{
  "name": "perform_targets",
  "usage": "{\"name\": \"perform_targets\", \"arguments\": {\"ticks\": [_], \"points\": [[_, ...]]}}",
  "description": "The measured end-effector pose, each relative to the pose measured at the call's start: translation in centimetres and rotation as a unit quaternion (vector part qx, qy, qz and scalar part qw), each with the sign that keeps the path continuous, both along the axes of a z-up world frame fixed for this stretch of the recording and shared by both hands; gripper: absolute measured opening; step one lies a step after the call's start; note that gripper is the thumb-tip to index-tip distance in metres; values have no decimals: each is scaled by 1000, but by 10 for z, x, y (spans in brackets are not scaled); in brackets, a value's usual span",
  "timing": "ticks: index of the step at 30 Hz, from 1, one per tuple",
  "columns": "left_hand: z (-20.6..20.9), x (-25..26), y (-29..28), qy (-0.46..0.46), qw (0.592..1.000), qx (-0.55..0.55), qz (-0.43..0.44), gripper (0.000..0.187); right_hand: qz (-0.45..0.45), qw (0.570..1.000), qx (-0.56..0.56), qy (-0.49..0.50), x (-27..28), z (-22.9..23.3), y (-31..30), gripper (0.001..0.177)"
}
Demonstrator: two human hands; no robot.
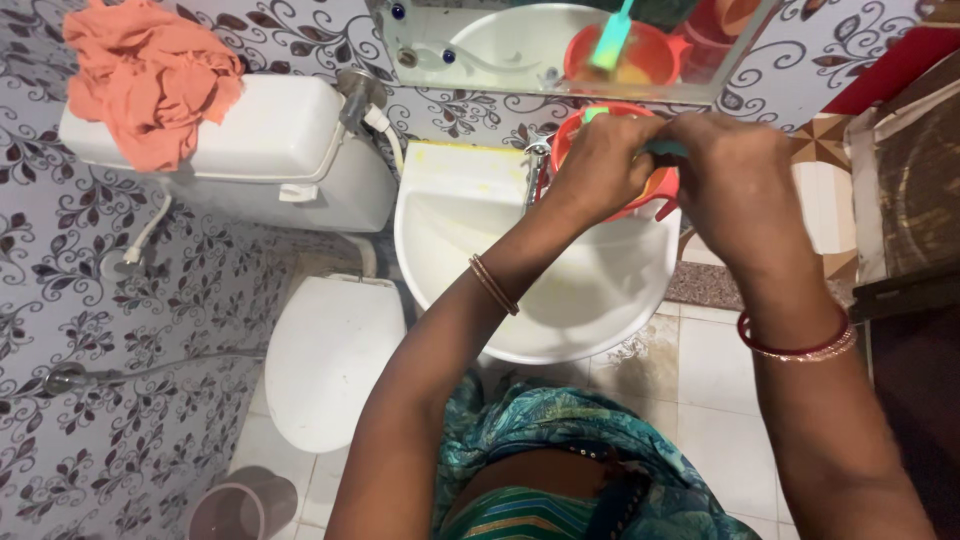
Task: The person scrubs a white bathroom sink with a blue brush, repeatedly dipping the brush into a red bucket containing yellow liquid. The person scrubs the basin, faucet, and overflow area while water runs from the tap.
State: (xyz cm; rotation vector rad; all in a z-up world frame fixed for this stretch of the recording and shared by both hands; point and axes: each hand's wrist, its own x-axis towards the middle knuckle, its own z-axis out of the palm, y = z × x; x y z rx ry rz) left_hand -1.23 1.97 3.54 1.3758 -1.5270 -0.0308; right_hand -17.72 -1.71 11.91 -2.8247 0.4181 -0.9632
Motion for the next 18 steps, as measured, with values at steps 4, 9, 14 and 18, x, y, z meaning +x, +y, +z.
{"name": "perform_targets", "arguments": {"ticks": [4, 9, 14, 18], "points": [[35, -15, 32, -8, 999, -1, 32, 32, 6, 1000, 15, 10, -13, 32, 19, 18], [4, -21, 90, 22, 997, 54, 42, 13, 57, 992, 82, 83, -7, 13, 32, 16], [-77, -19, 123, 94, 968, 224, 67, 8, 199, 936, 259, 134, 31, -73, 45, 15], [-143, -41, 122, 188, 959, 209, 29, 16, 113, 936, 179, 282, 30, -108, 47, 14]]}}
